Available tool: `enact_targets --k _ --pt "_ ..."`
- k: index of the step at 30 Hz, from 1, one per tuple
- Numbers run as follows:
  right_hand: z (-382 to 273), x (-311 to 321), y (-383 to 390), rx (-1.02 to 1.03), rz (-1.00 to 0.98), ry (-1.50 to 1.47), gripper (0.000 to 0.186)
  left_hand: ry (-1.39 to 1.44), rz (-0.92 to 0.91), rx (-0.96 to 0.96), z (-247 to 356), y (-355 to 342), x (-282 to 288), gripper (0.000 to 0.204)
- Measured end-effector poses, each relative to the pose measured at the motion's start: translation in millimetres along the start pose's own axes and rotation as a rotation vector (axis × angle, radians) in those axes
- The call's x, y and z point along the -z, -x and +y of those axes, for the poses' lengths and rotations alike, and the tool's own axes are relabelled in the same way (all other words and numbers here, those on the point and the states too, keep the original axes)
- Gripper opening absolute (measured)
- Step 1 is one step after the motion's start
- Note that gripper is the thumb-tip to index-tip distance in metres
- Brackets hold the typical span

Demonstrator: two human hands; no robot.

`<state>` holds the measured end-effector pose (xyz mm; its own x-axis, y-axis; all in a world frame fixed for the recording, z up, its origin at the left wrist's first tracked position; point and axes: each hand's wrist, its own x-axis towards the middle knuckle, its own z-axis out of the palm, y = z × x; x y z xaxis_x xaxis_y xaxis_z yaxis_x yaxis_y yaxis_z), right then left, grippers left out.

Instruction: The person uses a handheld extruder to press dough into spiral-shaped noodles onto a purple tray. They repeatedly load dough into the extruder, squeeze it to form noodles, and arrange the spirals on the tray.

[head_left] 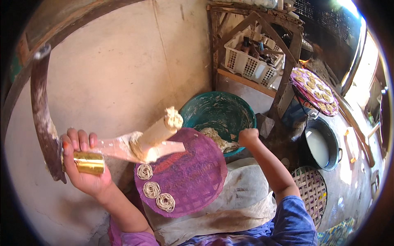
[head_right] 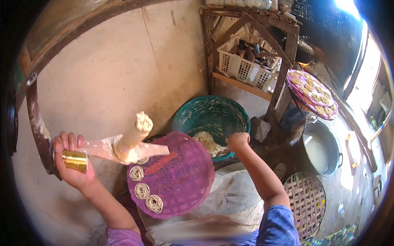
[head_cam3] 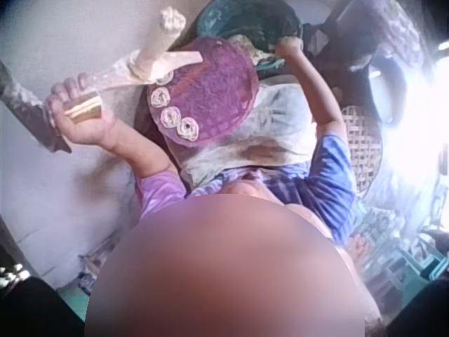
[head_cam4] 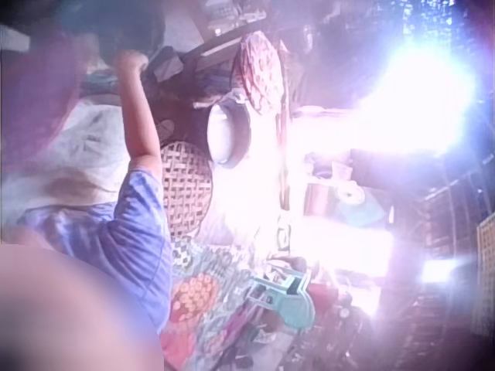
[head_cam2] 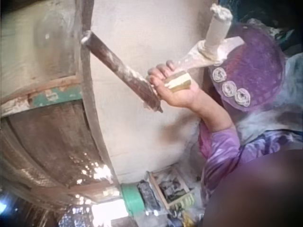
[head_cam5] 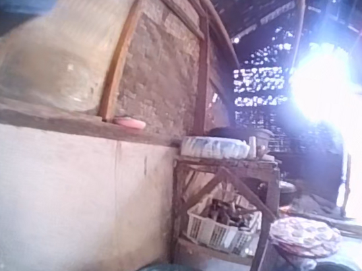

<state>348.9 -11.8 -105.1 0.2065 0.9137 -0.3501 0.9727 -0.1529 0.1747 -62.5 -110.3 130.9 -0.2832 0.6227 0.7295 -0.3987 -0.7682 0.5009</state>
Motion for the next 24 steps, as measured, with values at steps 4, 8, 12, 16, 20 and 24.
enact_targets --k 4,8,12,16,20,24 --pt "-28.4 -22.7 -13.5 0.158 -0.082 0.202 0.03 0.076 -0.024 0.301 -16.9 15.9 -7.3 0.022" --pt "-4.2 1.1 7.8 0.241 0.0 0.285 0.026 0.245 -0.062 0.564 -12.9 43.4 0.8 0.024" --pt "45.3 31.2 8.3 0.12 0.186 0.268 0.019 -0.036 0.008 0.636 -6.6 117.3 -0.4 0.023" --pt "34.5 8.0 -27.7 0.076 0.086 0.262 0.017 -0.392 -0.101 0.602 -30.8 201.0 -19.2 0.014" --pt "19.9 -37.9 -64.4 0.035 0.178 0.226 0.021 -0.629 -0.308 0.718 -52.7 256.1 -29.1 0.012" --pt "14.1 -57.4 -80.3 0.082 0.157 0.236 0.022 -0.593 -0.227 0.794 -54.2 271.9 -24.4 0.015"
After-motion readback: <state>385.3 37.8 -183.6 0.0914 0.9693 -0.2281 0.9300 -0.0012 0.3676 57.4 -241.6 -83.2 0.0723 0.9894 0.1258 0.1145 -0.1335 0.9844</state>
